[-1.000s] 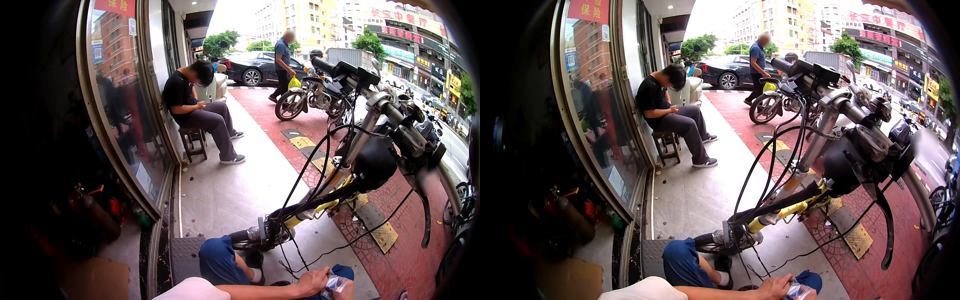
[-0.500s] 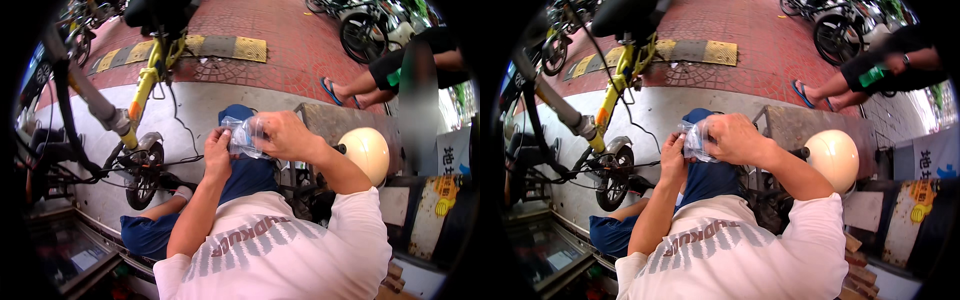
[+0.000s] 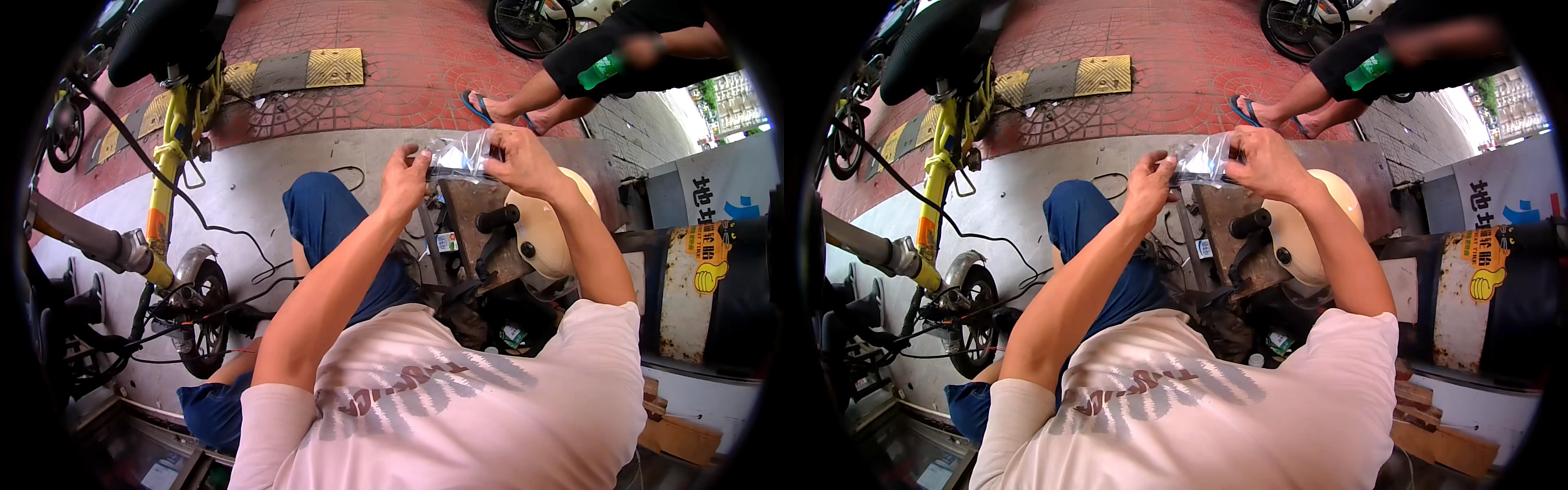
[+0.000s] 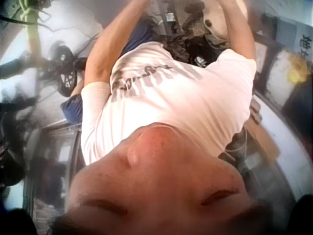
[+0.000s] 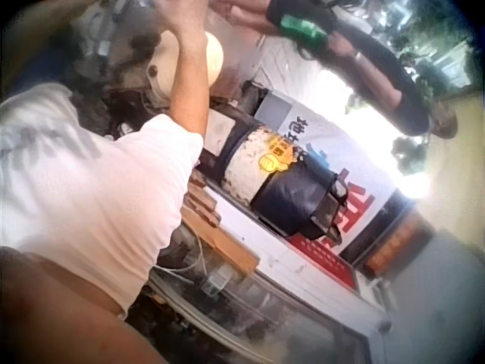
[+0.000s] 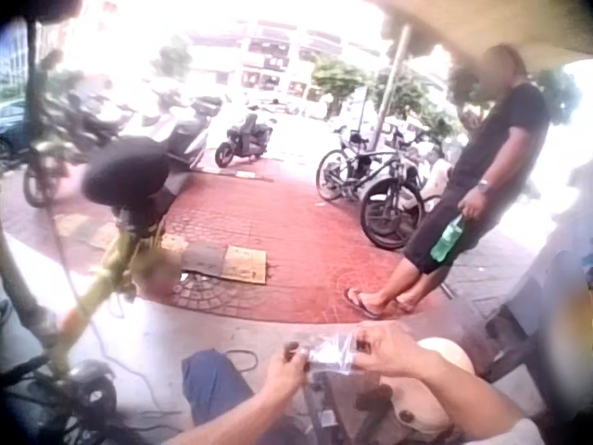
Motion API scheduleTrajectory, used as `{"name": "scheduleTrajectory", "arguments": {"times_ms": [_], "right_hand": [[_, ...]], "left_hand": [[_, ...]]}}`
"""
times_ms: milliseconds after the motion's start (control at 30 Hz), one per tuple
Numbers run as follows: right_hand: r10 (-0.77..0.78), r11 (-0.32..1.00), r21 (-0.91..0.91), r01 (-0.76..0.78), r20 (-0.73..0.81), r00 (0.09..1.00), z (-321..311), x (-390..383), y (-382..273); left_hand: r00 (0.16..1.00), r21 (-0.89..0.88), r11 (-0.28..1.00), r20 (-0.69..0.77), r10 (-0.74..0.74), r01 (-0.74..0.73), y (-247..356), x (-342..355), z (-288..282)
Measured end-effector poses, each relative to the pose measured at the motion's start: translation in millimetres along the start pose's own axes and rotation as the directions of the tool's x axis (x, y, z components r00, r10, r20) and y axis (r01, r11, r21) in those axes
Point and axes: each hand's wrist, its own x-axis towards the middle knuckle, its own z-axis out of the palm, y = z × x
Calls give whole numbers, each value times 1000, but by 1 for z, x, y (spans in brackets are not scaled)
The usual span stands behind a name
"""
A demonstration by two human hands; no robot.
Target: The person removes a small electronic wiring component from a plastic bag, uses scissors to cut and strip wires on a bicycle handlebar, and then connects the wires by hand.
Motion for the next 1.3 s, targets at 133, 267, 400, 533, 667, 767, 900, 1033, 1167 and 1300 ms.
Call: {"name": "scheduleTrajectory", "arguments": {"times_ms": [133, 267, 400, 533, 667, 767, 900, 1033, 1167, 1300], "right_hand": [[140, 986, -103, -130, 101, 985, 23, -18, 59], [236, 961, -183, -206, 164, 958, 5, -37, 56], [163, 966, -210, -151, 41, 986, -50, -70, 52], [288, 921, 295, -257, -66, 955, -82, -79, 18], [123, 795, 607, 15, -184, 975, -35, -72, -24], [-23, 780, 602, 172, -246, 969, 7, -46, -68], [-114, 621, 761, 187, -149, 982, 52, -5, -107], [-60, 200, 977, -72, 86, 994, 98, 23, -134], [-38, -86, 942, -325, 323, 946, 134, 33, -176], [-66, -46, 935, -351, 348, 935, 152, 35, -201]], "left_hand": [[754, 662, 447, 287, 591, -602, -2, -6, 24], [755, 728, 222, 577, 310, -648, -23, -3, 48], [730, 742, 85, 623, 282, -665, -42, -1, 58], [636, 699, 195, 453, 625, -689, -29, -10, 58], [909, -68, 982, 372, 187, -174, 27, -53, 28], [857, -158, 986, 514, 45, 43, 69, -99, -20], [922, -276, 960, 357, 147, -46, 64, -137, -76], [978, -336, 929, 79, 190, -154, 59, -171, -121], [986, -424, 891, -78, 144, -164, 61, -193, -143], [984, -469, 865, -114, 139, -177, 56, -202, -155]]}}
